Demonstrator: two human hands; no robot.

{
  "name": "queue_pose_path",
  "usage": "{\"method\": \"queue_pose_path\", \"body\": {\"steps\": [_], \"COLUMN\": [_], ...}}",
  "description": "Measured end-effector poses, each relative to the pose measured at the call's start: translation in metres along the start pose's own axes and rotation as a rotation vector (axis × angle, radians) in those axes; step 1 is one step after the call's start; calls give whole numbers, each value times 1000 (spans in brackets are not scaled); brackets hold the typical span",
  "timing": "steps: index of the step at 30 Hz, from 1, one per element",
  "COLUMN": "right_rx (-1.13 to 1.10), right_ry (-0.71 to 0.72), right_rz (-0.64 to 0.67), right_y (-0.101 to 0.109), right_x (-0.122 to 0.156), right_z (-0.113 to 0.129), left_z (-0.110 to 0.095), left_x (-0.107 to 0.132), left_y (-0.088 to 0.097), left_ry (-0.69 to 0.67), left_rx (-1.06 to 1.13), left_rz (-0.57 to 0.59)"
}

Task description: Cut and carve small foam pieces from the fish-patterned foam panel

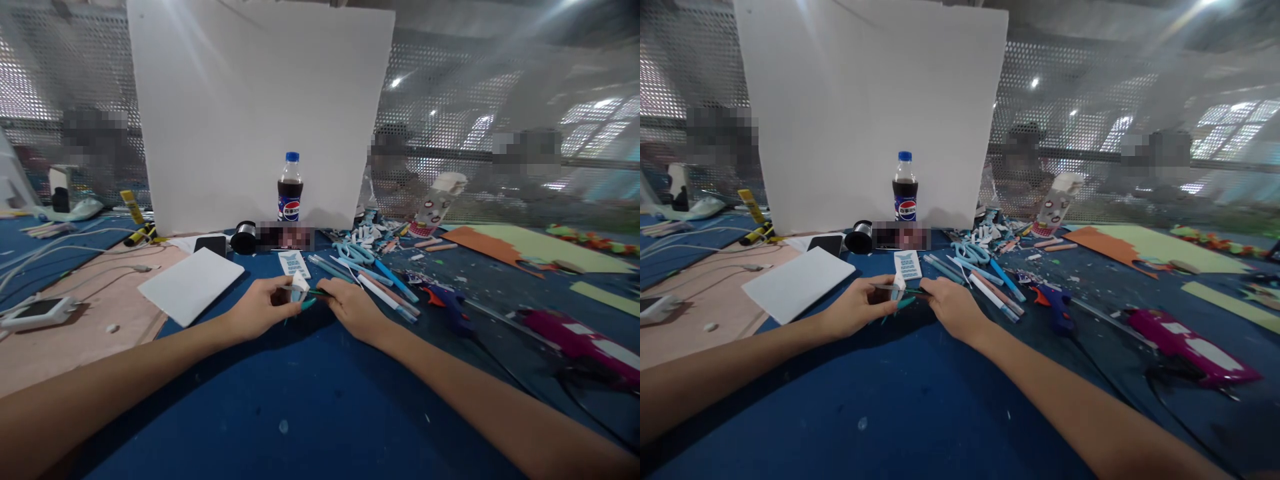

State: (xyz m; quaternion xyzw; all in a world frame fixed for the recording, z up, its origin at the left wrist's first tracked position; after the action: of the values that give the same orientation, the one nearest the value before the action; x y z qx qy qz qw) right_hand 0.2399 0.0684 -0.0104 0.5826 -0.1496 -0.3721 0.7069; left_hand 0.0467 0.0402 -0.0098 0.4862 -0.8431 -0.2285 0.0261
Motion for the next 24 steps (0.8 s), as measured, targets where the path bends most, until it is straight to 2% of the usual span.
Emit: {"method": "queue_pose_path", "body": {"steps": [5,9,13,24], "right_rx": [-36,-72,-68,-49], "right_ry": [1,16,19,-5], "right_rz": [1,-20,-37,-51], "right_y": [0,0,0,0], "right_x": [-1,-2,-2,-1], "right_z": [0,-1,-1,-5], "left_z": [-3,-5,-5,3], "left_x": [0,0,0,1], "left_y": [0,0,1,2], "left_ry": [-2,-21,-24,-12], "left_rx": [-63,-208,-301,-193], "left_rz": [12,46,11,-49]}}
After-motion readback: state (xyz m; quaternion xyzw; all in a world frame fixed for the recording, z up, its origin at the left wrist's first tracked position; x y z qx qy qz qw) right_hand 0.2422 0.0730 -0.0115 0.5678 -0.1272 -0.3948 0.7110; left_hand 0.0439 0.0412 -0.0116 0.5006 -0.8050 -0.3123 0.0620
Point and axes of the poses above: each hand's wrist, its own x-axis away from the middle knuckle, its own y-axis out of the back of the hand, z = x × y, the point moved 1 cm from there along -x, towards the middle knuckle, and after that the axes turned 7 degrees about z, right-handed, at the moved point
